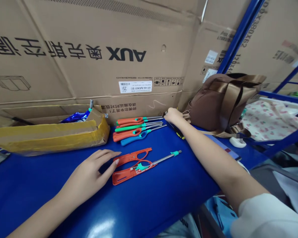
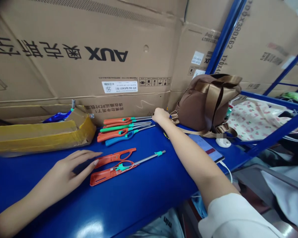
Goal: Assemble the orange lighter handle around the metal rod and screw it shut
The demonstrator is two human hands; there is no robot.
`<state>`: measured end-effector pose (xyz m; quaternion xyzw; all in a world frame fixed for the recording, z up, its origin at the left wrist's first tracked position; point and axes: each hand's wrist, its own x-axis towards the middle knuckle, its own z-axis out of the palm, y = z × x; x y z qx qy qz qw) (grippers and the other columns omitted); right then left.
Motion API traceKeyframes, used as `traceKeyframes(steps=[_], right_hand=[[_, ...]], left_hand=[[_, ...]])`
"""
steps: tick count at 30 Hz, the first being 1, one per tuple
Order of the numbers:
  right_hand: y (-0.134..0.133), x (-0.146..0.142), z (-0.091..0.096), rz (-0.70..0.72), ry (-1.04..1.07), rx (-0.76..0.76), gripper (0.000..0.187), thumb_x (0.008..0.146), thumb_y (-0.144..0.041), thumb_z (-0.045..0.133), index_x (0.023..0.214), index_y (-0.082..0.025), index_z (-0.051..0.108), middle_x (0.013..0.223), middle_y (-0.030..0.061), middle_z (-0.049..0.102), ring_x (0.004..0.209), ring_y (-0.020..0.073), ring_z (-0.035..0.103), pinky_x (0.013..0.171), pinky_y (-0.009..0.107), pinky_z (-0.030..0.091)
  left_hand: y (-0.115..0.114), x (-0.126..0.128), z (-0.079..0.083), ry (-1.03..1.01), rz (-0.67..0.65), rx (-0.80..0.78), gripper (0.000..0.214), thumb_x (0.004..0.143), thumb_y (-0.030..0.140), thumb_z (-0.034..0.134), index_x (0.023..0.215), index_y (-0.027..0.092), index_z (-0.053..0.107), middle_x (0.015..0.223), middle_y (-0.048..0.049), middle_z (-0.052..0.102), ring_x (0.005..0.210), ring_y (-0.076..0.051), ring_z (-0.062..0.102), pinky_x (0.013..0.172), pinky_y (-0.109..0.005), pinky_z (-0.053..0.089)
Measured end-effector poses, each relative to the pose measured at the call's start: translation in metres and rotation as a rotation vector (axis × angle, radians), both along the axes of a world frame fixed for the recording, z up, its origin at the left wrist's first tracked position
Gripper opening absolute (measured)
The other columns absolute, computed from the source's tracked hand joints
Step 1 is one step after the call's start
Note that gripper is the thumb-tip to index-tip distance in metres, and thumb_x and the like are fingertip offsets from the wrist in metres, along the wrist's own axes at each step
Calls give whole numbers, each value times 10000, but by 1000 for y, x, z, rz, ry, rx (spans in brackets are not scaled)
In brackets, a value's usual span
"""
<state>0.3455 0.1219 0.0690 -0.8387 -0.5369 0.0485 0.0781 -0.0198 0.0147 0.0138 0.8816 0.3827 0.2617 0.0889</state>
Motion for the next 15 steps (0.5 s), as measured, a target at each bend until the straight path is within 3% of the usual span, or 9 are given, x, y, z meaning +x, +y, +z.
traceKeyframes(steps=[3, 6, 7, 9, 12, 15], right_hand=[[-32, -20, 9, 165, 145, 174, 293, 989, -369, 622, 1162, -138, 676, 1199, 138, 709, 1089, 244, 686, 898, 346, 564], [-74, -53, 2, 426, 372, 191, 334, 995, -460, 577, 1061, -156, 698, 944, 76, 767, 767, 165, 713, 645, 255, 568], [-88, -66, -3, 533, 486, 167, 341, 973, -488, 597, 1018, -167, 703, 873, 46, 763, 664, 138, 684, 562, 234, 544], [-114, -87, -16, 737, 926, 97, 384, 871, -524, 711, 963, -151, 711, 802, 40, 739, 565, 116, 616, 470, 223, 483], [-139, -110, -33, 791, 1158, 36, 413, 747, -525, 832, 885, -147, 739, 712, 4, 690, 550, 84, 552, 503, 206, 441], [-149, -119, -47, 775, 1110, 57, 379, 752, -509, 838, 871, -157, 763, 638, -22, 636, 521, 76, 472, 485, 209, 369]], left_hand=[[-7, 7, 2, -68, -22, -42, 365, 1000, 470, 524, 1140, 235, 767, 1166, -87, 753, 1042, -251, 722, 867, -317, 607], [-17, 17, 7, -205, -28, -125, 338, 989, 446, 565, 1149, 222, 759, 1147, -93, 757, 1010, -241, 734, 756, -271, 620], [-20, 20, 8, -245, -18, -151, 334, 983, 439, 581, 1166, 221, 755, 1136, -93, 761, 998, -239, 739, 778, -284, 623], [-26, 25, 9, -319, -31, -228, 340, 964, 419, 622, 1214, 219, 737, 1099, -84, 770, 934, -223, 753, 811, -305, 629], [-33, 30, 8, -424, -116, -391, 404, 908, 378, 718, 1279, 219, 703, 1127, -73, 772, 946, -207, 758, 838, -294, 630], [-39, 32, 6, -413, -155, -447, 267, 921, 322, 707, 1162, 217, 756, 1069, -59, 793, 904, -187, 751, 816, -274, 608]])
